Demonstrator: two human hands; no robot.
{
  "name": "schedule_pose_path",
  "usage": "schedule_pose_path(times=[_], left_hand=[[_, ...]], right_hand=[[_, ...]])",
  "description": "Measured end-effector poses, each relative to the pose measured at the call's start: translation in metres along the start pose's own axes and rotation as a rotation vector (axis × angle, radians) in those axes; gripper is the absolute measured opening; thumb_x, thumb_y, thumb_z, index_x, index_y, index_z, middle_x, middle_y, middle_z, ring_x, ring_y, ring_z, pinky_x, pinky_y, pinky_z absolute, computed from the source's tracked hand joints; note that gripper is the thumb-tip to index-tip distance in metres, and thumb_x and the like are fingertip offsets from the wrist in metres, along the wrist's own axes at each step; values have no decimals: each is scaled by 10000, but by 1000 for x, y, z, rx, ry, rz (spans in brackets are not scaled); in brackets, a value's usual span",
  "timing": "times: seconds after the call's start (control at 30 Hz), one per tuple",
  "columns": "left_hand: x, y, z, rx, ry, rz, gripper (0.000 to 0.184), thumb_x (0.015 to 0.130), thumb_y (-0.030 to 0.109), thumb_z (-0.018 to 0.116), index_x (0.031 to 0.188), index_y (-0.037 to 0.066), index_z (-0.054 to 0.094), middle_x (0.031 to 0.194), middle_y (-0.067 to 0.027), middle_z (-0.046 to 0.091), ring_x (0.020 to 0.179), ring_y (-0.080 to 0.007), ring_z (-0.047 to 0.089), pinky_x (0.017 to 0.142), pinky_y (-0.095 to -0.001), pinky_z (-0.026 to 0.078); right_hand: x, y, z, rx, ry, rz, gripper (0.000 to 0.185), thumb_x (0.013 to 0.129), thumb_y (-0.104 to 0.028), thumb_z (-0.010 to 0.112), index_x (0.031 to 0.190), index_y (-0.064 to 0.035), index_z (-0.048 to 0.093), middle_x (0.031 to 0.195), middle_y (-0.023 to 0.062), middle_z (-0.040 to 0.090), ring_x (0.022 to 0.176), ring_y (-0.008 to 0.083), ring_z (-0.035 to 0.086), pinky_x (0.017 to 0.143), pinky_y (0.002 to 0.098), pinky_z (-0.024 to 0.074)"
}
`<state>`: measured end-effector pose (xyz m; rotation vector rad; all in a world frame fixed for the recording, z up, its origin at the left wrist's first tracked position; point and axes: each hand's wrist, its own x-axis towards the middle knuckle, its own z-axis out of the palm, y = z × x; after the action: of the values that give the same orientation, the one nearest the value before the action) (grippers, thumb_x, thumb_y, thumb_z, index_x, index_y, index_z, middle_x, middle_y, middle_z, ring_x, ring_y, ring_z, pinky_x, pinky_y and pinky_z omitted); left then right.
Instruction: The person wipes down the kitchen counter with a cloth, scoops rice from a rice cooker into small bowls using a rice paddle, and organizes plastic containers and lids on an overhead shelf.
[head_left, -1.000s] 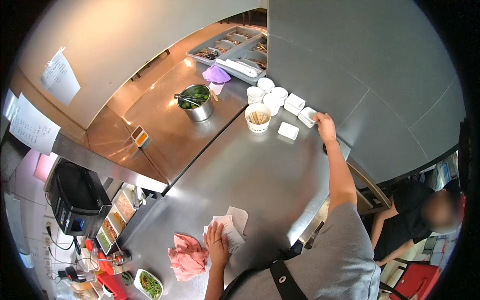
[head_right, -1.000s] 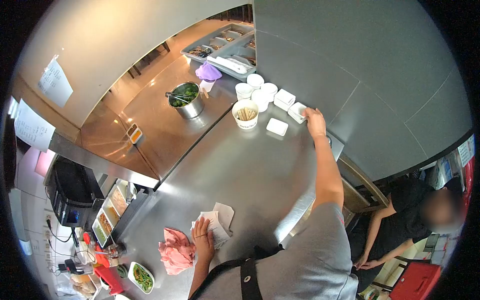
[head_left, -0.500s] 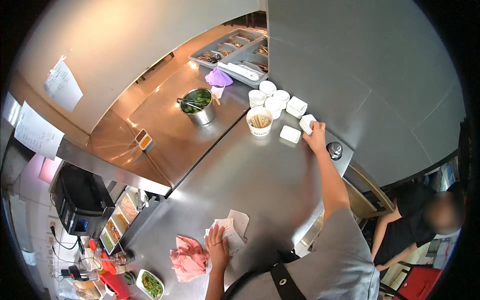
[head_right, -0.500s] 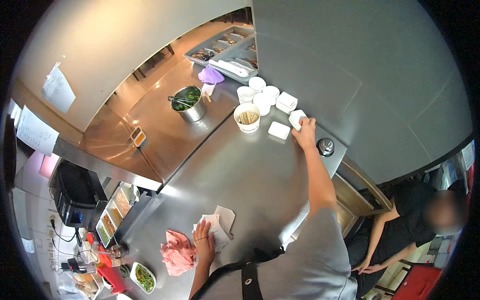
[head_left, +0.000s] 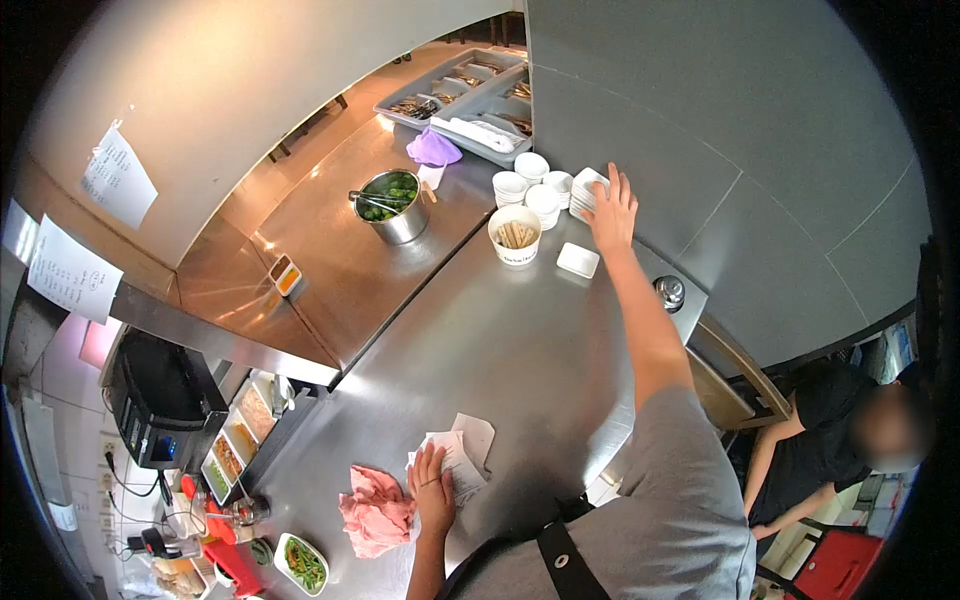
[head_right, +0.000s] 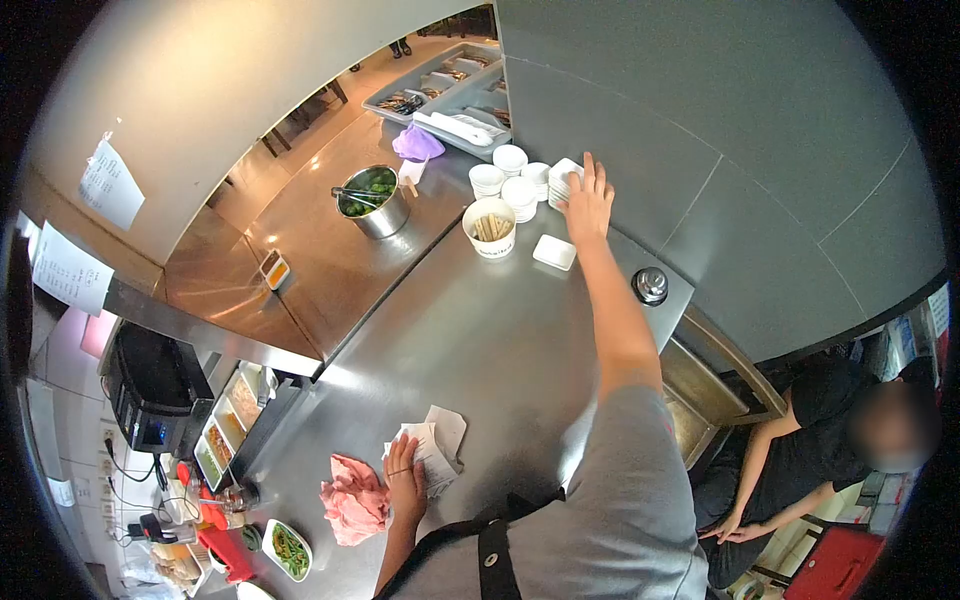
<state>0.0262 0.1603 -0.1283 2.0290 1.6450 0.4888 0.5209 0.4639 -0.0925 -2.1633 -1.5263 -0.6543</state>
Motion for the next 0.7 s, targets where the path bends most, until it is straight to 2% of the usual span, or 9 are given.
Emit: schedule_pose_path(times=[0.07, 0.13, 0.23, 0.33, 0.43, 0.47, 0.57, 0.67, 0.7], left_hand=[[1, 0, 3, 3, 14, -1, 443, 997, 189, 475, 1434, 115, 473, 1545, -125, 395, 1456, -337, 294, 1202, -517, 136], [-1, -2, 5, 6, 17, -9, 443, 996, 188, 475, 1434, 116, 473, 1543, -126, 398, 1454, -339, 296, 1202, -519, 138], [0, -1, 5, -1, 13, -14, 443, 995, 185, 473, 1433, 118, 475, 1543, -128, 396, 1453, -341, 297, 1202, -519, 138], [-1, -3, 4, -15, 2, -13, 440, 998, 191, 470, 1433, 126, 477, 1546, -122, 393, 1452, -342, 298, 1201, -520, 137], [-1, -4, 6, -5, 16, -5, 438, 998, 189, 475, 1432, 132, 478, 1547, -116, 393, 1454, -342, 296, 1200, -521, 137], [0, -4, 5, -4, 20, -5, 439, 997, 188, 478, 1432, 133, 479, 1546, -115, 394, 1455, -340, 296, 1200, -521, 136], [-1, -3, 5, -6, 20, -10, 443, 992, 185, 488, 1431, 134, 481, 1545, -113, 395, 1457, -337, 294, 1200, -522, 135], [0, -5, 6, -11, 26, -20, 449, 983, 179, 498, 1429, 130, 483, 1546, -114, 395, 1457, -335, 294, 1200, -522, 134], [1, -4, 6, -14, 30, -22, 451, 980, 176, 499, 1429, 128, 483, 1546, -114, 395, 1457, -334, 294, 1200, -522, 134]], right_hand=[[-31, -19, -12, 175, -27, 107, 536, 778, -351, 796, 1204, -118, 568, 1388, 103, 475, 1261, 312, 451, 970, 476, 431], [-79, -30, -26, 211, -179, -13, 454, 780, -315, 798, 1116, -95, 585, 1300, 110, 520, 1185, 332, 488, 933, 473, 450], [-111, -13, -9, 305, -339, -56, 359, 783, -273, 792, 1010, -84, 588, 1197, 124, 544, 1095, 348, 509, 911, 464, 453], [-84, -8, -18, 367, -154, -115, 306, 780, -239, 786, 928, -77, 572, 1120, 124, 547, 1046, 351, 508, 891, 463, 453], [-23, -11, -38, 276, 137, -94, 272, 787, -216, 774, 908, -77, 574, 1207, 126, 552, 1071, 345, 510, 873, 464, 449], [-3, -6, -32, 258, 140, -55, 291, 793, -261, 780, 906, -82, 580, 1268, 121, 548, 1113, 345, 509, 871, 468, 447], [29, 11, -4, 160, 54, 31, 345, 787, -328, 789, 957, -89, 607, 1305, 108, 542, 1163, 344, 503, 890, 458, 448], [22, -18, -12, 57, 182, 48, 423, 792, -413, 775, 1041, -104, 629, 1345, 122, 522, 1229, 347, 484, 931, 471, 444], [13, -33, -10, 230, 112, -2, 438, 808, -436, 757, 1070, -109, 630, 1356, 133, 510, 1251, 353, 473, 949, 485, 443]])
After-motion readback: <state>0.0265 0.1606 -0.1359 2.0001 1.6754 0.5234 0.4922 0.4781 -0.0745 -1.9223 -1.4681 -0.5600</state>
